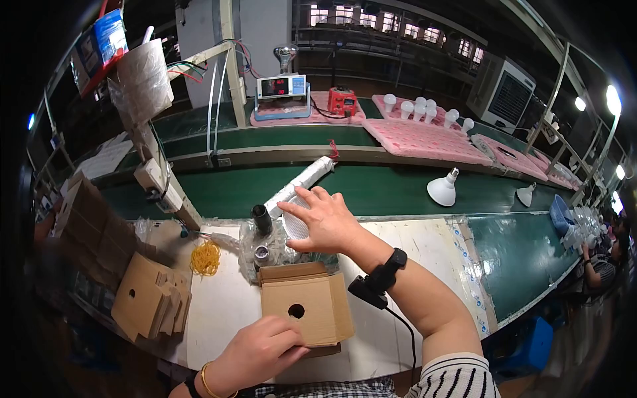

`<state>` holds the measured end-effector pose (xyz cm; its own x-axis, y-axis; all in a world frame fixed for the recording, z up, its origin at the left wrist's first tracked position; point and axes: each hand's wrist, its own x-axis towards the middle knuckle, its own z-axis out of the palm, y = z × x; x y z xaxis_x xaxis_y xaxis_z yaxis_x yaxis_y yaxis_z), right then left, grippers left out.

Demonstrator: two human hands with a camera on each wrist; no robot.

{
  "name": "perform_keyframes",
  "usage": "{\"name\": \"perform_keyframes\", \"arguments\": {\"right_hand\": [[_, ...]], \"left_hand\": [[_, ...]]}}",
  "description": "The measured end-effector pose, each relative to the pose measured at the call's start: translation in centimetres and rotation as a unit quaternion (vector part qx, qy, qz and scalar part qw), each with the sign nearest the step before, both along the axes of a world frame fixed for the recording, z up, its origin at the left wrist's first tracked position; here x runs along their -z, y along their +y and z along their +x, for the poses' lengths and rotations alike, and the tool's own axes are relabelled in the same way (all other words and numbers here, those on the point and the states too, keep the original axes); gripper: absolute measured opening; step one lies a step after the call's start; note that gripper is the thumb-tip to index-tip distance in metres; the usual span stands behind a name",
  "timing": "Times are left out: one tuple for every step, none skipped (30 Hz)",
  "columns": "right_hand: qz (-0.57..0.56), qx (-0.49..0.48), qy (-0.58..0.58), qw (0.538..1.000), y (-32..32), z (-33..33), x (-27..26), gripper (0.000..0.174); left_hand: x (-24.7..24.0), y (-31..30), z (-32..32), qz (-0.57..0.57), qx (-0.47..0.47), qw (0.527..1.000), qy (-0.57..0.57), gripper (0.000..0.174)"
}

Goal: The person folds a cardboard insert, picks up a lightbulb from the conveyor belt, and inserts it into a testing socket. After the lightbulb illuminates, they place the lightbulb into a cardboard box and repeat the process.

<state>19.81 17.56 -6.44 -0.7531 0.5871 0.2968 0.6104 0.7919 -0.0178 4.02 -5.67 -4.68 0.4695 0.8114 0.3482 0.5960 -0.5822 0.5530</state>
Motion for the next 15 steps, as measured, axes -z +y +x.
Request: {"name": "perform_keyframes", "arguments": {"right_hand": [[0.004, -0.003, -0.003, 1.0, -0.1, -0.1, 0.0, 0.077], [0.003, -0.003, -0.004, 1.0, -0.1, -0.1, 0.1, 0.077], [0.008, 0.005, 0.003, 1.0, -0.1, -0.2, 0.3, 0.077], [0.014, 0.013, 0.009, 1.0, -0.1, -0.2, 0.5, 0.078], [0.013, 0.013, 0.008, 1.0, -0.1, -0.2, 0.4, 0.078], [-0.003, 0.029, 0.013, 0.999, -0.1, -0.1, 0.3, 0.079], [-0.02, 0.046, 0.017, 0.999, 0.0, -0.1, 0.1, 0.079], [-0.038, 0.049, 0.024, 0.998, 0.2, 0.0, 0.2, 0.08], [-0.051, 0.06, 0.024, 0.997, 0.4, 0.0, 0.2, 0.08], [-0.062, 0.071, 0.024, 0.995, 0.6, 0.0, 0.3, 0.08], [-0.063, 0.071, 0.023, 0.995, 0.6, 0.0, 0.3, 0.08], [-0.067, 0.073, 0.028, 0.995, 0.7, -0.1, 0.2, 0.08], [-0.072, 0.075, 0.034, 0.994, 0.7, -0.1, 0.2, 0.08], [-0.071, 0.075, 0.034, 0.994, 0.7, 0.0, 0.3, 0.08], [-0.069, 0.074, 0.034, 0.994, 0.7, 0.0, 0.3, 0.08]], "left_hand": [[0.1, -0.1, -0.1, 0.005, 0.002, 1.0, -0.008, 0.014], [0.1, -0.1, -0.2, 0.011, 0.003, 1.0, -0.015, 0.014], [0.2, -0.2, -0.2, 0.01, 0.003, 1.0, -0.016, 0.014], [0.3, -0.3, -0.2, -0.003, -0.003, 1.0, -0.011, 0.014], [0.5, -0.4, -0.2, -0.017, -0.008, 1.0, -0.005, 0.014], [0.6, -0.5, -0.1, -0.018, -0.008, 1.0, -0.006, 0.014], [0.8, -0.5, -0.1, -0.016, -0.009, 1.0, -0.002, 0.014], [1.0, -0.6, -0.1, -0.014, -0.009, 1.0, 0.002, 0.014], [1.2, -0.6, -0.1, -0.015, -0.009, 1.0, 0.001, 0.014], [1.4, -0.7, -0.1, -0.018, -0.009, 1.0, 0.001, 0.014], [1.5, -0.7, -0.1, -0.021, -0.008, 1.0, 0.0, 0.014], [1.7, -0.7, -0.1, -0.021, -0.008, 1.0, 0.0, 0.014], [1.8, -0.7, -0.1, -0.022, -0.008, 1.0, -0.001, 0.014], [1.9, -0.7, -0.1, -0.022, -0.008, 1.0, -0.001, 0.014], [1.9, -0.7, -0.1, -0.021, -0.008, 1.0, -0.002, 0.014]]}}
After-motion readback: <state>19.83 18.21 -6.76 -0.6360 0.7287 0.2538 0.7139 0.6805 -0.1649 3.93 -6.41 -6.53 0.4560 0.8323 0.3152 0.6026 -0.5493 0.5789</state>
